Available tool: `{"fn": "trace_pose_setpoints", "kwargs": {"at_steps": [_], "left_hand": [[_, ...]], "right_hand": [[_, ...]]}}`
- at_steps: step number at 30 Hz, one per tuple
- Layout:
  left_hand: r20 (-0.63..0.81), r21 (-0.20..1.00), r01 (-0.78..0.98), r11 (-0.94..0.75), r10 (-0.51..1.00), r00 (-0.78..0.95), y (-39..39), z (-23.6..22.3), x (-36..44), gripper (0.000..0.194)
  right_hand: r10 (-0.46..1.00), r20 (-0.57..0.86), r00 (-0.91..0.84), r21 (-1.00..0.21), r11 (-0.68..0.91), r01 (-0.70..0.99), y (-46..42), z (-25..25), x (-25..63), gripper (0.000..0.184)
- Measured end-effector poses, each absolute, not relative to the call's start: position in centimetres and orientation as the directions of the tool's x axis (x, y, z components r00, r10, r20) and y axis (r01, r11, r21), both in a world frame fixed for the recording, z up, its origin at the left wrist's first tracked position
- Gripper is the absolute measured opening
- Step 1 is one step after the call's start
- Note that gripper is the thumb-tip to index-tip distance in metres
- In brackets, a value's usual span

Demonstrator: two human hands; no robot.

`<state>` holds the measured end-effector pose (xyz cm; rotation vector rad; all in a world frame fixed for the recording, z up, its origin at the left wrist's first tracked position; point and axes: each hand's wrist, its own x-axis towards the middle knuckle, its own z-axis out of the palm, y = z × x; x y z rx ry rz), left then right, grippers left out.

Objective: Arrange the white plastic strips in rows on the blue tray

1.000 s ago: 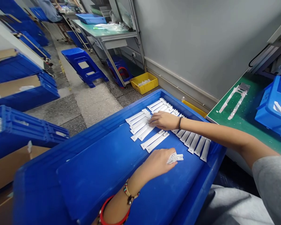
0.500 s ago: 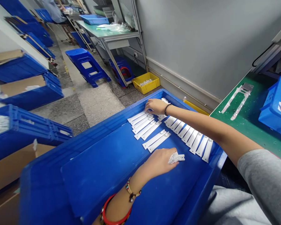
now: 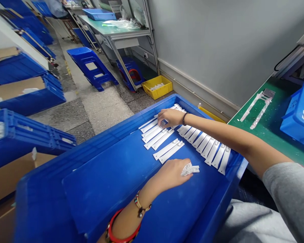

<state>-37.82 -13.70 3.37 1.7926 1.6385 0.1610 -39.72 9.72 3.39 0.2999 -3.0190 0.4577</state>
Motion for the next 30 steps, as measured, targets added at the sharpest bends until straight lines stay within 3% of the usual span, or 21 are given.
{"fn": "trace_pose_setpoints", "kwargs": {"at_steps": [4, 9, 14, 17, 20, 22, 30], "left_hand": [[-0.368, 0.54, 0.84, 0.048, 0.911, 0.184, -13.6, 3.4, -37.8, 0.016], [-0.387, 0.517, 0.855, 0.043, 0.903, 0.189, -13.5, 3.6, -37.8, 0.017], [-0.354, 0.523, 0.852, 0.034, 0.918, 0.181, -13.6, 3.3, -37.8, 0.017], [-0.368, 0.509, 0.86, 0.042, 0.914, 0.173, -13.6, 3.2, -37.7, 0.018], [-0.381, 0.495, 0.868, 0.046, 0.909, 0.169, -13.5, 3.5, -37.6, 0.017], [-0.387, 0.492, 0.869, 0.047, 0.906, 0.171, -13.4, 3.8, -37.5, 0.014], [-0.281, 0.517, 0.855, -0.04, 0.935, 0.214, -13.3, 3.5, -37.1, 0.012]], "right_hand": [[-0.158, 0.123, -0.98, -0.278, 0.942, -0.187, 9.8, 3.8, -38.9, 0.016], [-0.284, 0.089, -0.955, -0.277, 0.914, -0.298, 9.3, 4.0, -36.6, 0.025], [-0.258, 0.078, -0.963, -0.249, 0.93, -0.269, 9.0, 3.8, -36.1, 0.019], [-0.17, 0.127, -0.977, -0.244, 0.95, -0.196, 9.5, 4.2, -37.4, 0.018], [0.048, 0.184, -0.982, -0.158, 0.987, 0.018, 9.8, 4.4, -39.3, 0.022], [0.126, 0.151, -0.981, -0.089, 0.99, 0.113, 9.7, 4.3, -40.5, 0.024], [0.072, 0.057, -0.996, -0.023, 0.997, 0.071, 10.0, 4.3, -42.1, 0.016]]}}
